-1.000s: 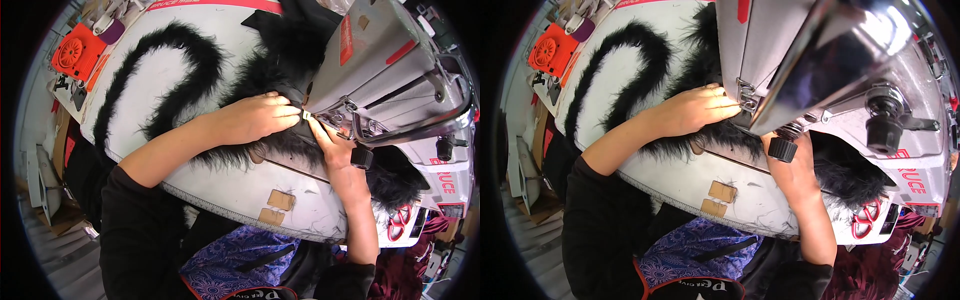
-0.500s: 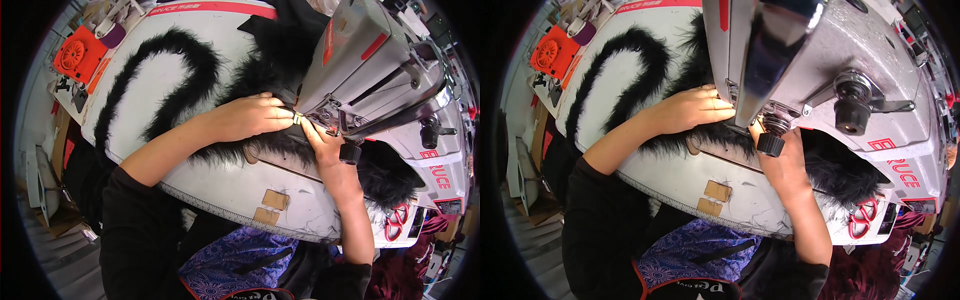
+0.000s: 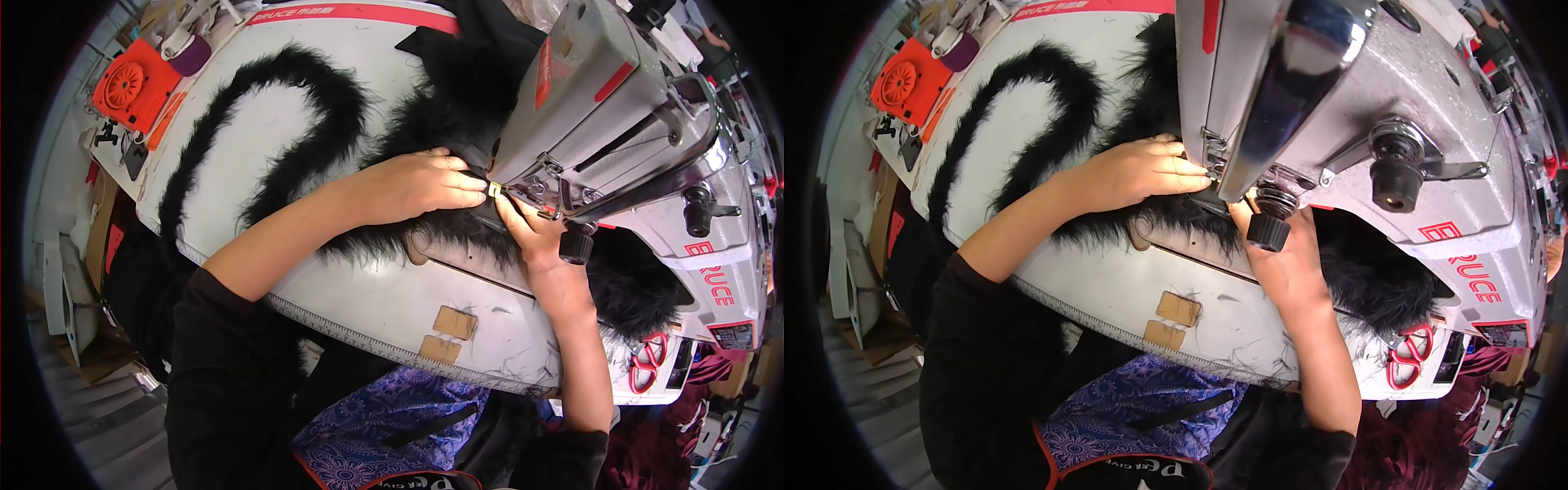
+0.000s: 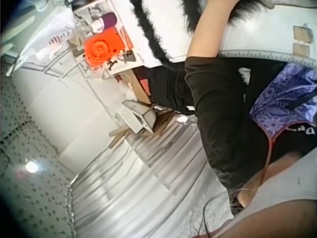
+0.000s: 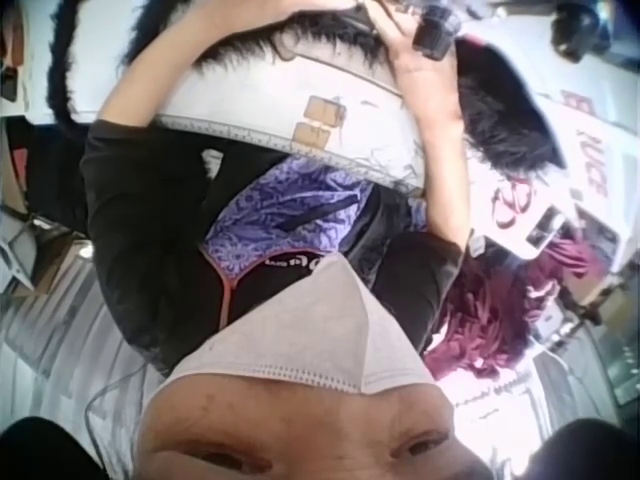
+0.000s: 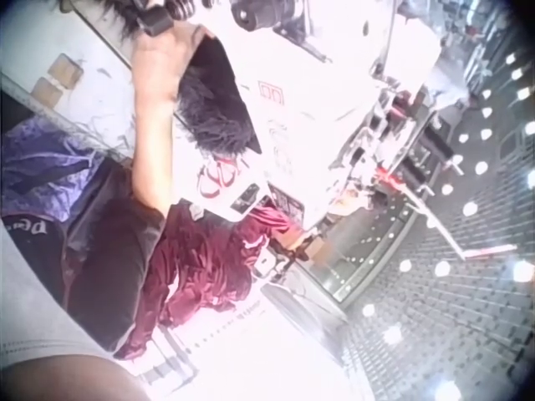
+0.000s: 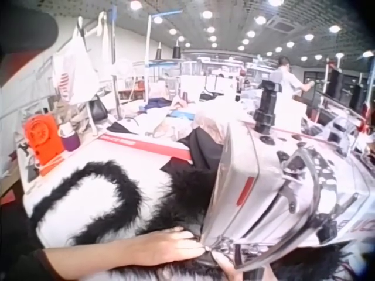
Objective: The person is using an industrial sewing machine to attach black fur trim to a garment.
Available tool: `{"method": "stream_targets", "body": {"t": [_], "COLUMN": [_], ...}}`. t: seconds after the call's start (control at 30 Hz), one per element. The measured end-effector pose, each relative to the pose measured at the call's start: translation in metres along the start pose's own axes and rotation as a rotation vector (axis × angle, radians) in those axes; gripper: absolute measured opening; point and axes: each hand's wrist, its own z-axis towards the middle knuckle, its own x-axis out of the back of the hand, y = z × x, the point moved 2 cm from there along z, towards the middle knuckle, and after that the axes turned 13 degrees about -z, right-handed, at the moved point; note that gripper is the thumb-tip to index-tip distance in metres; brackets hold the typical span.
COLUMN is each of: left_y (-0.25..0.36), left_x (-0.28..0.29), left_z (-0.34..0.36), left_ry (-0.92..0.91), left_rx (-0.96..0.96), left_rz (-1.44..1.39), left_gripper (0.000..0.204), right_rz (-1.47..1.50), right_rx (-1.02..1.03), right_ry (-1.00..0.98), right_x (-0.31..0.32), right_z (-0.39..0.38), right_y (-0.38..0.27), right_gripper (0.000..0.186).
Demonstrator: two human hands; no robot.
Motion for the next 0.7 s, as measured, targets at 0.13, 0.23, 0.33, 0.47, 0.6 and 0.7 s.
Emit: {"method": "stream_targets", "body": {"t": [0.13, 0.23, 0.33, 0.47, 0.6, 0.7], "left_y": [0.001, 0.002, 0.003, -0.001, -0.002, -0.001], "left_x": [0.0, 0.001, 0.002, 0.002, -0.001, 0.001], "left_z": [0.0, 0.0, 0.001, 0.005, 0.001, 0.003], "left_ry": [0.013, 0.012, -0.006, -0.005, -0.009, -0.02], "left_rx": [-0.009, -0.017, 0.023, 0.053, -0.008, 0.007], "left_rz": [0.012, 0.011, 0.015, 0.034, 0.052, 0.013], "left_gripper": [0.033, 0.033, 0.032, 0.031, 0.031, 0.031], "right_rz": [0.062, 0.028, -0.015, -0.047, -0.103, -0.084], "right_rx": [-0.041, -0.045, -0.055, -0.065, -0.044, -0.045], "right_ry": [0.049, 0.042, 0.03, 0.017, -0.093, -0.069], "right_x": [0.0, 0.0, -0.005, -0.006, -0.01, -0.009], "right_z": [0.002, 0.001, 0.0, 0.001, -0.004, -0.001], "right_y": [-0.001, -0.003, -0.005, -0.003, -0.001, 0.0], "right_gripper": [0.027, 0.024, 0.02, 0.02, 0.061, 0.06]}}
